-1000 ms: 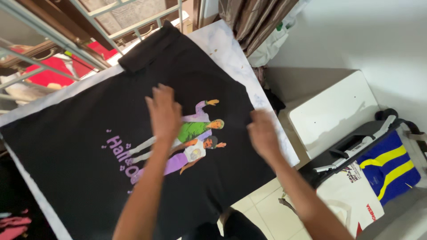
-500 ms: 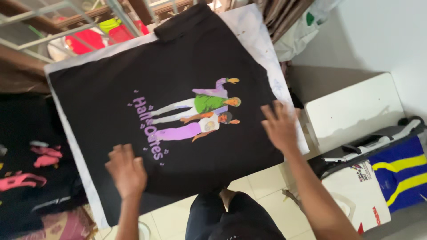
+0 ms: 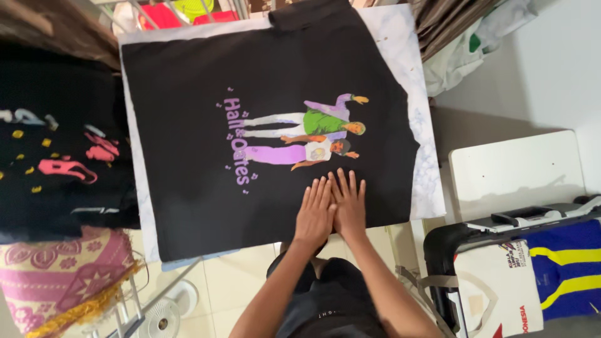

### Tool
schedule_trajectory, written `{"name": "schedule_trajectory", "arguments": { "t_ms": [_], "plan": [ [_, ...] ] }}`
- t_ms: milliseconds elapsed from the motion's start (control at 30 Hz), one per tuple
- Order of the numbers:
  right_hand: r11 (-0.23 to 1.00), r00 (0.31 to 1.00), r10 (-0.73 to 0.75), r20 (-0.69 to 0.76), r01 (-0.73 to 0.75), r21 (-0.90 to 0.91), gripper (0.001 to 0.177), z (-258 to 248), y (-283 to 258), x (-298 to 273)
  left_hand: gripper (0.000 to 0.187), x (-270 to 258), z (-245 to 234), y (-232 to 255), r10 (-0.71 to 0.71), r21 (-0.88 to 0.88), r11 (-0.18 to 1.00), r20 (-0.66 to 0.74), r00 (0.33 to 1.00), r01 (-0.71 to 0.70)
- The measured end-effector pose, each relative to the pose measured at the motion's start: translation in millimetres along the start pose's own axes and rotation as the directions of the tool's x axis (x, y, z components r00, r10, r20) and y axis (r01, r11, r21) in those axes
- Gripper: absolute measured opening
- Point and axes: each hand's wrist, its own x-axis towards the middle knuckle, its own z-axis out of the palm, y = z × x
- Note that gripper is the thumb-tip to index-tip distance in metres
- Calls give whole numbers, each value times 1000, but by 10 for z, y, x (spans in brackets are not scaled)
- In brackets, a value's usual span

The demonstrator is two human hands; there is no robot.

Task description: The person picks up a black shirt from a pile, lays it flat on a table, and folds the sleeves and body of the shirt before placing it into an open suitcase.

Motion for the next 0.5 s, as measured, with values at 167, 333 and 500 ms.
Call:
{"name": "schedule_trajectory", "arguments": {
  "t_ms": [167, 333, 500],
  "plan": [
    [992, 1000, 16, -17, -14, 127, 53, 11, 48, -34, 68, -471, -479, -539, -165, 322, 936, 49, 985, 140],
    [995, 999, 31, -15, -30, 95, 54, 44, 43, -40, 67, -1465, -1178, -1601, -441, 448, 717, -302, 845, 534],
    [996, 999, 31, -17, -30, 80, 56, 83, 44, -52, 73, -1836, -1295, -1944, -547, 208, 603, -594, 589, 770]
  ]
}}
